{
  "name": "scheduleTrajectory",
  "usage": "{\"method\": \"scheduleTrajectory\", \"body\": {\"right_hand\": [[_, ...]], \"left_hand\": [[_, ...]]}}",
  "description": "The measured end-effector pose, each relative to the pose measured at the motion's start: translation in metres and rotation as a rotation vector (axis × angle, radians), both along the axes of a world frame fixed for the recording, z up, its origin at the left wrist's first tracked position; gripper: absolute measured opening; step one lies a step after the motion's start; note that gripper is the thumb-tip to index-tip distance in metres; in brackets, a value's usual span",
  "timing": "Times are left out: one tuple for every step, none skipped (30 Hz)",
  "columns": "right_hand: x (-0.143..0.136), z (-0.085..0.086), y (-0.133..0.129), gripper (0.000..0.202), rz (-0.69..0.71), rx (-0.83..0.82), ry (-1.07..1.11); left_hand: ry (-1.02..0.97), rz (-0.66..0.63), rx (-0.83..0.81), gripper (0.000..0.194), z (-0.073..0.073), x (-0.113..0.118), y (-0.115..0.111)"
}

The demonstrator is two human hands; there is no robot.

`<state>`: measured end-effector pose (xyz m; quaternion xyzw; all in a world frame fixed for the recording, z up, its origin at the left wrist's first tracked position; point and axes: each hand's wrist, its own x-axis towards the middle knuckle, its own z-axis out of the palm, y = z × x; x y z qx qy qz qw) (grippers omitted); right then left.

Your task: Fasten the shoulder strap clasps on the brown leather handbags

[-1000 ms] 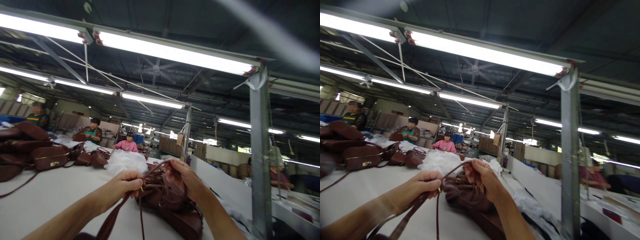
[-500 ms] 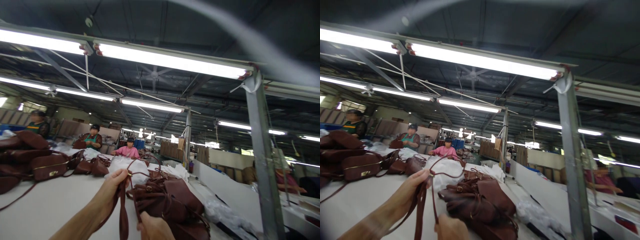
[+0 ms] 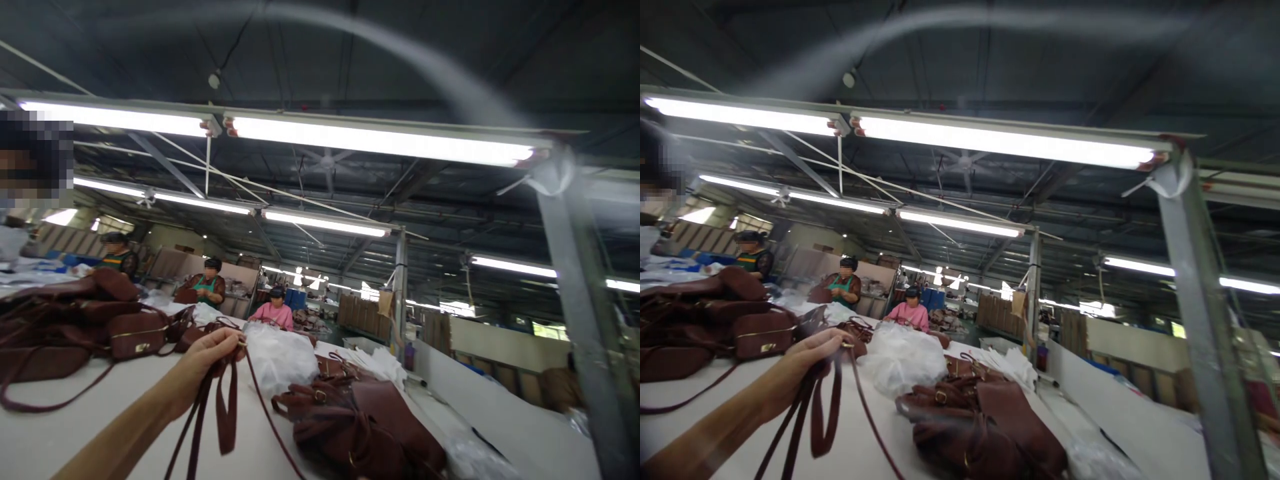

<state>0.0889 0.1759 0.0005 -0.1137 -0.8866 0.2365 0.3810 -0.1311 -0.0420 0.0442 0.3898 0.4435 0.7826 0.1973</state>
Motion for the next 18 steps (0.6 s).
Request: {"method": "scheduleTrajectory", "body": {"right_hand": [[0.01,-0.001,-0.007,0.033,0.013,-0.024,-0.001],[0.018,0.0,-0.016,0.044,0.046,-0.073,-0.008],[0.024,0.003,-0.027,0.056,0.088,-0.128,-0.01],[0.025,0.009,-0.039,0.065,0.17,-0.241,-0.019],[0.024,0.018,-0.052,0.071,0.253,-0.354,-0.025],[0.019,0.029,-0.063,0.075,0.33,-0.432,-0.007],[0.013,0.041,-0.072,0.077,0.386,-0.453,-0.003],[0.007,0.052,-0.078,0.074,0.417,-0.435,-0.021],[0.002,0.061,-0.082,0.066,0.441,-0.393,-0.043],[-0.002,0.069,-0.084,0.056,0.457,-0.344,-0.07],[-0.005,0.074,-0.083,0.046,0.464,-0.299,-0.099],[-0.006,0.076,-0.081,0.038,0.464,-0.265,-0.121],[-0.005,0.077,-0.078,0.034,0.449,-0.236,-0.129],[-0.005,0.076,-0.074,0.031,0.409,-0.195,-0.115],[-0.003,0.075,-0.071,0.028,0.358,-0.142,-0.088],[-0.002,0.073,-0.067,0.026,0.313,-0.086,-0.063],[-0.001,0.073,-0.065,0.025,0.284,-0.039,-0.044],[0.0,0.072,-0.062,0.025,0.275,-0.01,-0.041]], "left_hand": [[0.062,-0.047,-0.045,0.044,0.002,0.008,0.002],[0.125,-0.087,-0.092,0.044,0.005,0.016,0.004],[0.188,-0.116,-0.136,0.044,0.009,0.025,0.006],[0.246,-0.136,-0.172,0.043,0.012,0.034,0.009],[0.299,-0.15,-0.194,0.043,0.016,0.043,0.011],[0.347,-0.166,-0.208,0.042,0.02,0.052,0.014],[0.404,-0.192,-0.219,0.04,0.023,0.059,0.016],[0.462,-0.231,-0.226,0.038,0.025,0.065,0.017],[0.517,-0.28,-0.229,0.035,0.027,0.07,0.017],[0.563,-0.33,-0.231,0.031,0.029,0.073,0.017],[0.596,-0.37,-0.23,0.026,0.029,0.076,0.016],[0.618,-0.391,-0.227,0.022,0.028,0.077,0.016],[0.633,-0.393,-0.227,0.021,0.027,0.077,0.016],[0.642,-0.375,-0.236,0.023,0.025,0.078,0.016],[0.646,-0.337,-0.254,0.026,0.022,0.078,0.017],[0.65,-0.287,-0.275,0.029,0.019,0.079,0.018],[0.663,-0.232,-0.294,0.028,0.017,0.08,0.02],[0.687,-0.181,-0.31,0.025,0.015,0.081,0.023]]}}
